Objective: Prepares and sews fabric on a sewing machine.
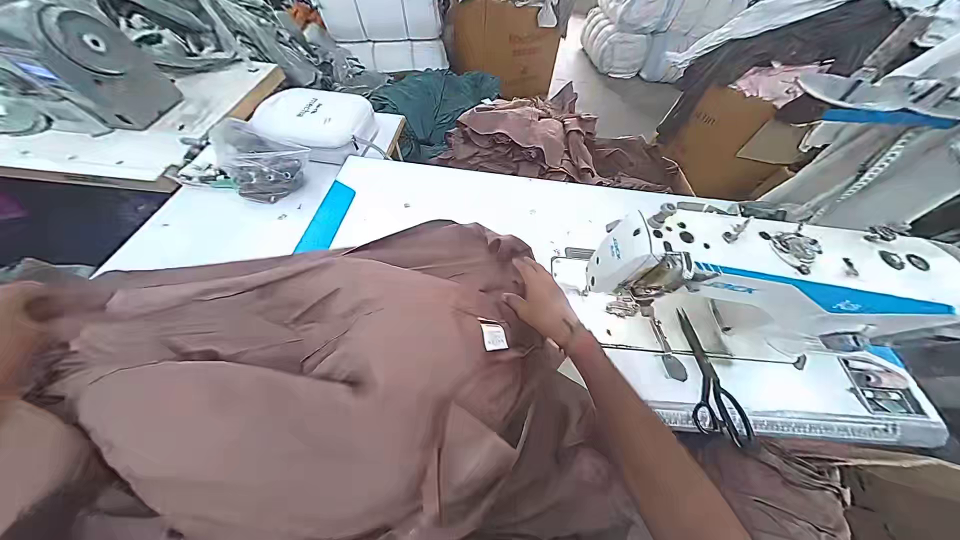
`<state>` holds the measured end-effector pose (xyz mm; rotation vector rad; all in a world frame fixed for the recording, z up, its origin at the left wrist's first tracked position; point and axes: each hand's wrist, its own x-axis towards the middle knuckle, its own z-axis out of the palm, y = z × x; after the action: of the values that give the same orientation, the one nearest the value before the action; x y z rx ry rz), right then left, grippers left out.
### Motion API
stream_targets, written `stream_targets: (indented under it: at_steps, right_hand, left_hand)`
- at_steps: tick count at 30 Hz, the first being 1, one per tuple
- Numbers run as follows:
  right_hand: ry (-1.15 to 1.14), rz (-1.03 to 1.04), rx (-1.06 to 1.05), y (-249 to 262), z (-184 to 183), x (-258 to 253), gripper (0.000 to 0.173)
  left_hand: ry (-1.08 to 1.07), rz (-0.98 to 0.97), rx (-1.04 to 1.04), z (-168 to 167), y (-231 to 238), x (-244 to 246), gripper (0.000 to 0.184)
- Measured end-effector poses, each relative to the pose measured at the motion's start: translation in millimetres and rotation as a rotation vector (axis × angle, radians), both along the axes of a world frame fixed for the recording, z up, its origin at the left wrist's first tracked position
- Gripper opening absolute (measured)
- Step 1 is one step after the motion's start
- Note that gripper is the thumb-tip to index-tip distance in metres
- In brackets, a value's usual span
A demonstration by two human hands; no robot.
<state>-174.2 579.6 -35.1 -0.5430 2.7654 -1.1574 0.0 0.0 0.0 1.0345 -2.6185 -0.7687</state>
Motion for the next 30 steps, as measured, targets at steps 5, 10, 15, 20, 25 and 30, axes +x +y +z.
stream_targets:
  at_steps: [5, 10, 15, 20, 25, 30]
  right_hand:
    - [0.215, -0.390, 0.027, 111.9, 28.1, 105.9, 0.024]
    - [0.034, -0.645, 0.540, 227.9, 15.8, 156.4, 0.029]
    - [0.088, -0.563, 0.656, 247.8, -10.5, 168.8, 0.043]
    - [-0.034, -0.668, 0.531, 256.3, -6.0, 164.0, 0.059]
    - [-0.152, -0.895, -0.218, 259.1, -6.1, 175.9, 0.041]
    - [-0.381, -0.535, -1.453, 239.3, -7.7, 231.8, 0.031]
  left_hand:
    - [0.219, -0.614, -0.186, 32.3, 104.4, -33.5, 0.038]
    - [0.131, -1.353, 0.497, 73.5, 326.0, -81.3, 0.032]
    - [-0.524, -1.393, 0.003, 40.4, 442.9, -102.0, 0.044]
    - [-0.266, -1.046, 0.834, -26.2, 446.2, -126.1, 0.032]
    - [-0.245, -0.854, 1.404, -48.7, 450.3, -108.6, 0.059]
    - [-0.234, -0.982, 1.396, -52.7, 458.5, -104.3, 0.079]
